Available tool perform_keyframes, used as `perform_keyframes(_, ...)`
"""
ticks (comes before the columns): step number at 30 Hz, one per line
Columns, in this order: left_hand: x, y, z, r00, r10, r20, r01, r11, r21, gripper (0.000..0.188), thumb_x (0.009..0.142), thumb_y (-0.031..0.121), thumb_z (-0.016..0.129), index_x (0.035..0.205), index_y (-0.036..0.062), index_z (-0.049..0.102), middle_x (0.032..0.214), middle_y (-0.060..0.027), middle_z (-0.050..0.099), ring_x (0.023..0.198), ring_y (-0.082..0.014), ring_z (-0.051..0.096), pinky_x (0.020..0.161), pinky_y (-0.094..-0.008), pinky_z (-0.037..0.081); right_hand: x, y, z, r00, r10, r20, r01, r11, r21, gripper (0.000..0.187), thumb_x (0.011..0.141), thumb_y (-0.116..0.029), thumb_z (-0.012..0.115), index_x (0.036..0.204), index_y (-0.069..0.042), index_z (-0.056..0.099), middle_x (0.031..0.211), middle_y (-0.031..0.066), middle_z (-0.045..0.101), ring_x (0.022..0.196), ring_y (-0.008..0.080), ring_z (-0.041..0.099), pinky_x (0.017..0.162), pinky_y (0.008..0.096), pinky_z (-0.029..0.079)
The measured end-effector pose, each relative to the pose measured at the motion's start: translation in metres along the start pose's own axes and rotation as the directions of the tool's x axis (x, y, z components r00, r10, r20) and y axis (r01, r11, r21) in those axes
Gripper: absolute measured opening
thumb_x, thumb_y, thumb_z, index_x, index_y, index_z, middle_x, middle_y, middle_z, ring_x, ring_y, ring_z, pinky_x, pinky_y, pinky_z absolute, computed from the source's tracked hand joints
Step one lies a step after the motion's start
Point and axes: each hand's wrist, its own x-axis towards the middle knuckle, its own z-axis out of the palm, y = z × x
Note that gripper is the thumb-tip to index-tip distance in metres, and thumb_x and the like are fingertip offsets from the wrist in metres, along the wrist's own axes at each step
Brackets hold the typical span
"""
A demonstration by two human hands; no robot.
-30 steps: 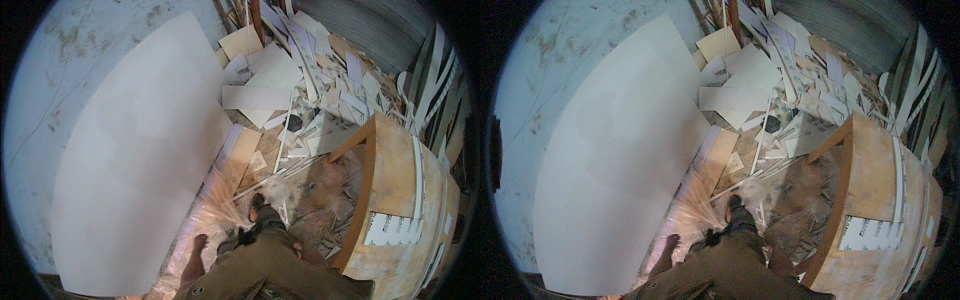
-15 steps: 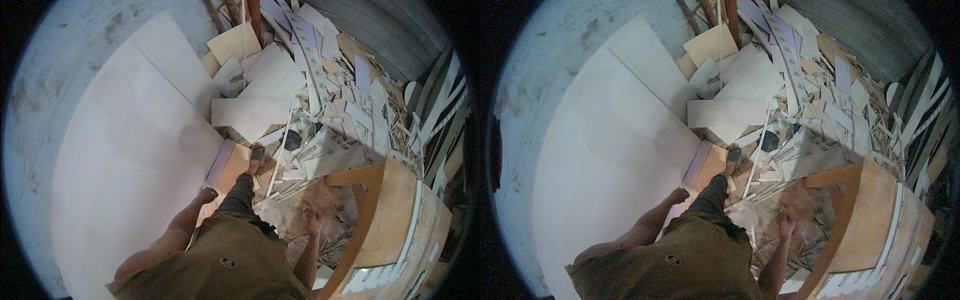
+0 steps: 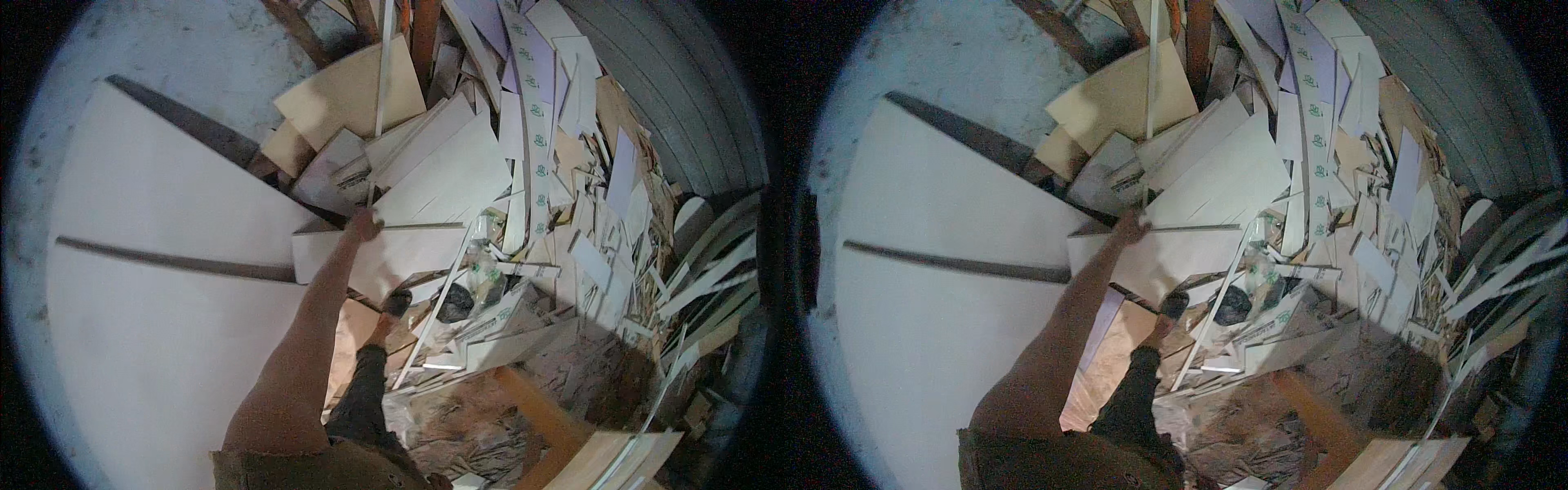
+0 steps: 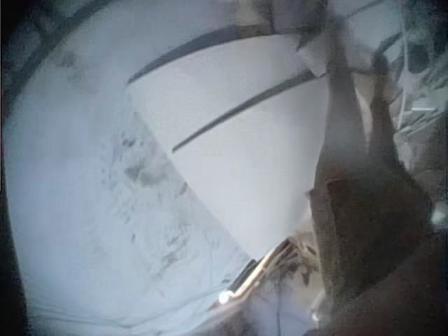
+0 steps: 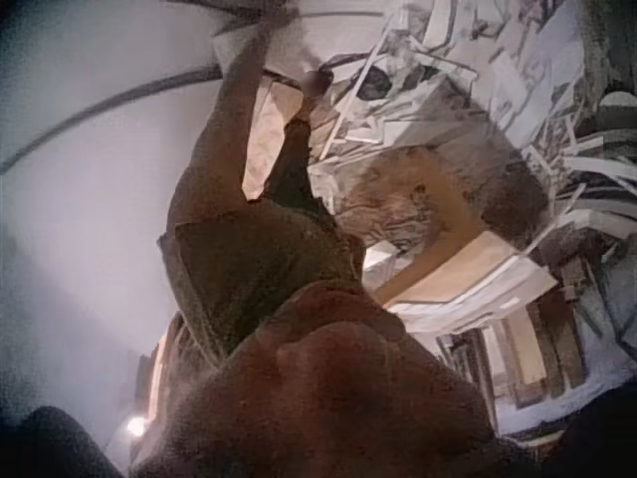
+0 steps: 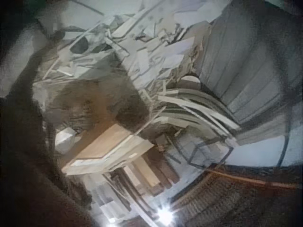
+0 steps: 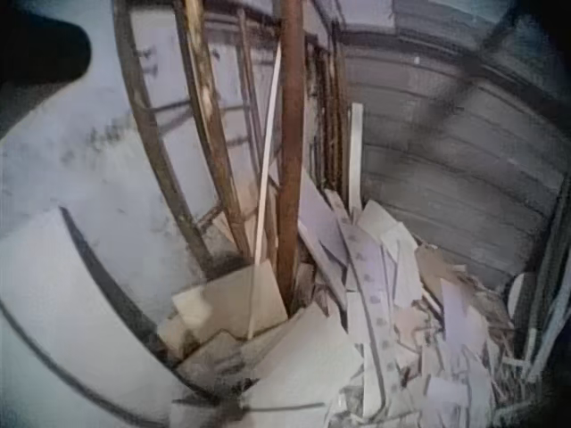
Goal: The person organizes pieces of white board on a table and then hammers a long wooden strip onto another wooden component.
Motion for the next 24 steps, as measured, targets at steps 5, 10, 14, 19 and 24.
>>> perform_keyframes(5,0.168,-0.004,-0.036,0.917,-0.186,-0.353,0.225,0.972,0.072,0.053,0.087,0.038,0.054,0.122,-0.0023,0.048,0.119,-0.0234,0.053,0.113,-0.0379,0.051,0.094,-0.0469,0.044,0.04,-0.035,-0.047,0.996,-0.039,-0.077,0.047,0.993,0.108,0.023,0.088,-0.014,0.059,0.105,0.0,0.063,0.091,0.0142,0.065,0.07,0.0247,0.063,0.058,0.0348,0.053)
perform_keyframes(10,0.228,-0.012,-0.027,0.926,-0.235,-0.296,0.261,0.964,0.05,0.056,0.086,0.04,0.057,0.123,-0.0021,0.048,0.118,-0.0242,0.054,0.113,-0.0376,0.052,0.093,-0.0465,0.045,0.061,-0.066,-0.066,0.997,-0.032,-0.077,0.043,0.989,0.143,0.025,0.087,-0.014,0.06,0.108,0.0,0.063,0.093,0.0149,0.066,0.07,0.0252,0.064,0.058,0.0348,0.054)
perform_keyframes(14,0.22,-0.022,-0.037,0.981,-0.156,-0.119,0.164,0.985,0.06,0.06,0.082,0.042,0.062,0.12,-0.0027,0.051,0.111,-0.0253,0.058,0.108,-0.0373,0.056,0.09,-0.0469,0.047,0.089,-0.102,-0.051,0.999,0.031,0.009,-0.031,0.996,-0.082,0.026,0.088,-0.015,0.06,0.109,0.0,0.063,0.093,0.0139,0.066,0.072,0.0236,0.064,0.059,0.034,0.053)
perform_keyframes(19,0.2,0.001,-0.063,1.0,-0.008,0.016,0.007,0.995,0.103,0.059,0.078,0.045,0.065,0.113,-0.0022,0.055,0.104,-0.0247,0.061,0.101,-0.0363,0.06,0.089,-0.0468,0.048,0.118,-0.143,-0.035,0.997,0.022,0.08,-0.008,0.985,-0.173,0.027,0.089,-0.017,0.059,0.11,0.0,0.063,0.094,0.0127,0.066,0.073,0.0216,0.064,0.061,0.033,0.053)
perform_keyframes(24,0.193,0.043,-0.067,0.977,0.032,0.209,-0.075,0.977,0.199,0.061,0.075,0.046,0.066,0.114,0.0002,0.056,0.096,-0.0219,0.064,0.095,-0.0396,0.061,0.087,-0.0465,0.049,0.11,-0.153,-0.021,0.997,0.004,0.076,0.011,0.981,-0.195,0.027,0.09,-0.018,0.059,0.11,-0.001,0.063,0.094,0.0115,0.066,0.075,0.0195,0.063,0.063,0.0321,0.052)
